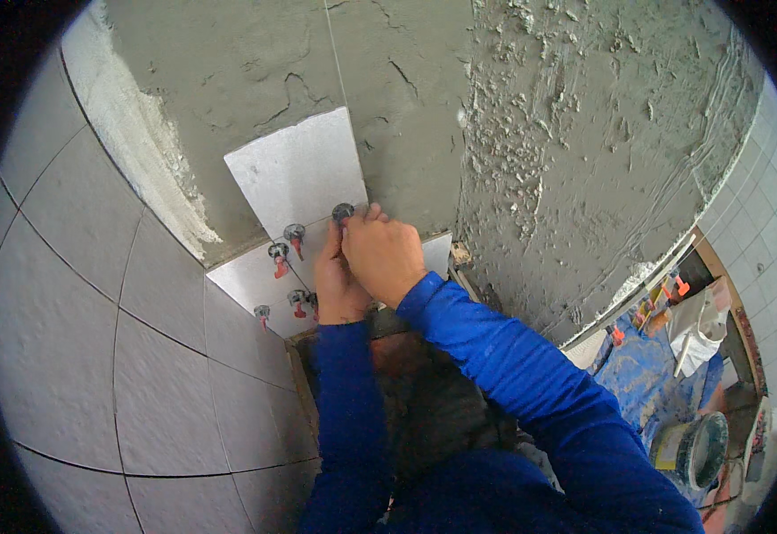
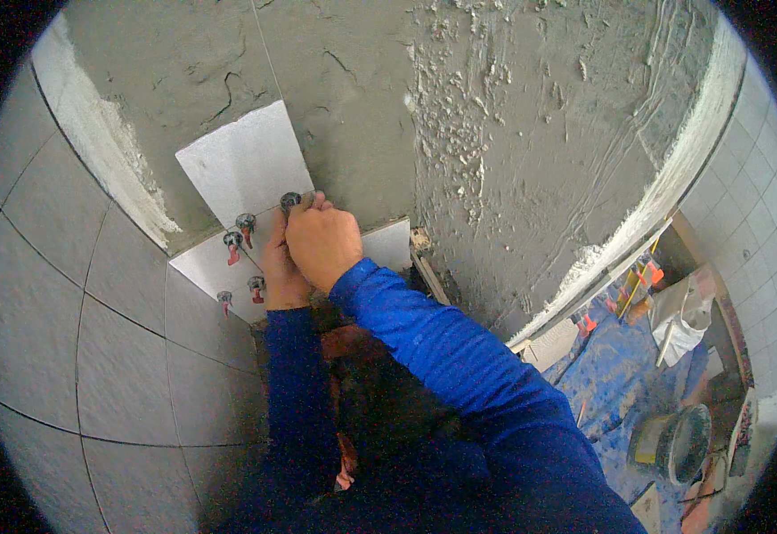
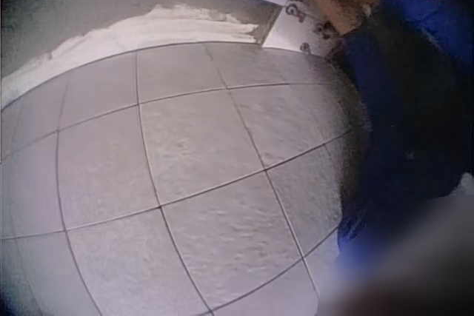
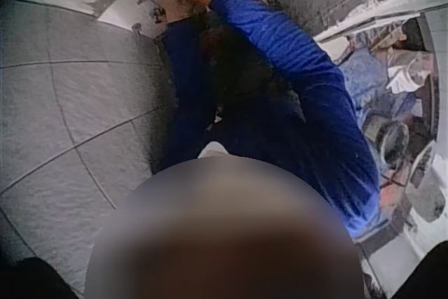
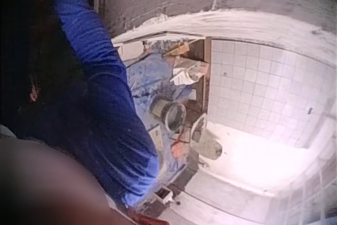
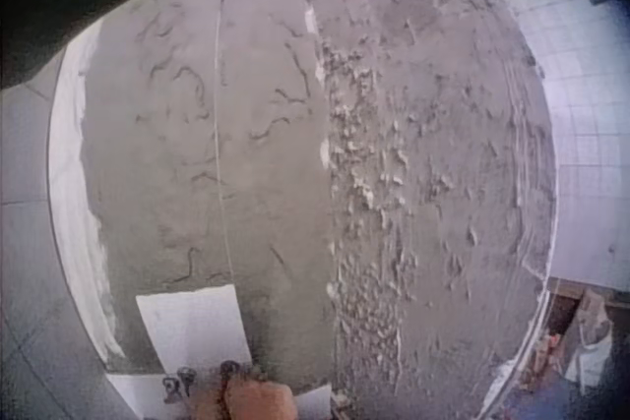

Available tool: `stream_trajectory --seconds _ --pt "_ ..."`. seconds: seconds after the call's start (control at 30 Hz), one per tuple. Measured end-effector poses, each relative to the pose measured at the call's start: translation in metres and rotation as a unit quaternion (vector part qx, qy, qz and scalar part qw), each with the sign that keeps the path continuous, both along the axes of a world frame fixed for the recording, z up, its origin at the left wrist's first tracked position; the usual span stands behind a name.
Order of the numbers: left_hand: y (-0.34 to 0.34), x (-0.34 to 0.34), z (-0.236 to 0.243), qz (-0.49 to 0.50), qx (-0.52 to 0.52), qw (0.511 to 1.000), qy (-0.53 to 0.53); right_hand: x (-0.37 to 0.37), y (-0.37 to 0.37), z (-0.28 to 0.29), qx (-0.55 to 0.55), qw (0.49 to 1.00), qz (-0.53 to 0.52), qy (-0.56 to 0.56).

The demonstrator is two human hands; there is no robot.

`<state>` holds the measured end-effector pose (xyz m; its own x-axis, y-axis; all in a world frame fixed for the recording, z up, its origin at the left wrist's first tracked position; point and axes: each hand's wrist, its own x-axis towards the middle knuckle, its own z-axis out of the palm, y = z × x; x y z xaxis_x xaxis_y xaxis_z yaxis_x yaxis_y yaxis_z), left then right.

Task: The person installs a white ceramic tile onto a wall by first securing it with red tile leveling clips and then applying cement mortar to the surrounding area using a trowel and a smaller spatula.

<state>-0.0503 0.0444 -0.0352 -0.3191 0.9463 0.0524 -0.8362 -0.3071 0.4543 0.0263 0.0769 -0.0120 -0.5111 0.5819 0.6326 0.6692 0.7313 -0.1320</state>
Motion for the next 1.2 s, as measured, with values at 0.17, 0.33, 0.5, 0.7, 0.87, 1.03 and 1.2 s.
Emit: stream_trajectory --seconds 0.17,0.33,0.5,0.7,0.87,1.03,1.2 --pt "0.013 0.01 -0.009 -0.011 0.007 0.994 -0.105 -0.006 0.003 -0.01 -0.028 0.999 0.002 0.03" --pt "0.033 0.007 -0.037 -0.031 0.105 0.988 -0.108 -0.008 0.006 -0.01 0.095 0.979 0.065 0.166" --pt "0.042 -0.017 -0.05 -0.063 0.123 0.986 -0.092 0.003 0.002 0.003 -0.029 0.999 0.035 0.012" --pt "0.033 -0.025 -0.038 -0.103 0.121 0.987 -0.035 0.002 -0.003 0.009 0.017 0.999 0.023 -0.027" --pt "0.011 -0.016 -0.021 -0.042 0.034 0.998 -0.015 0.01 -0.009 0.021 0.002 0.999 0.017 -0.027" --pt "-0.044 -0.019 -0.031 0.121 -0.045 0.99 0.048 0.013 -0.036 0.029 -0.167 0.979 0.114 0.042" --pt "-0.076 -0.018 -0.027 0.307 -0.162 0.903 0.253 -0.028 -0.028 0.021 -0.23 0.949 0.134 0.166"
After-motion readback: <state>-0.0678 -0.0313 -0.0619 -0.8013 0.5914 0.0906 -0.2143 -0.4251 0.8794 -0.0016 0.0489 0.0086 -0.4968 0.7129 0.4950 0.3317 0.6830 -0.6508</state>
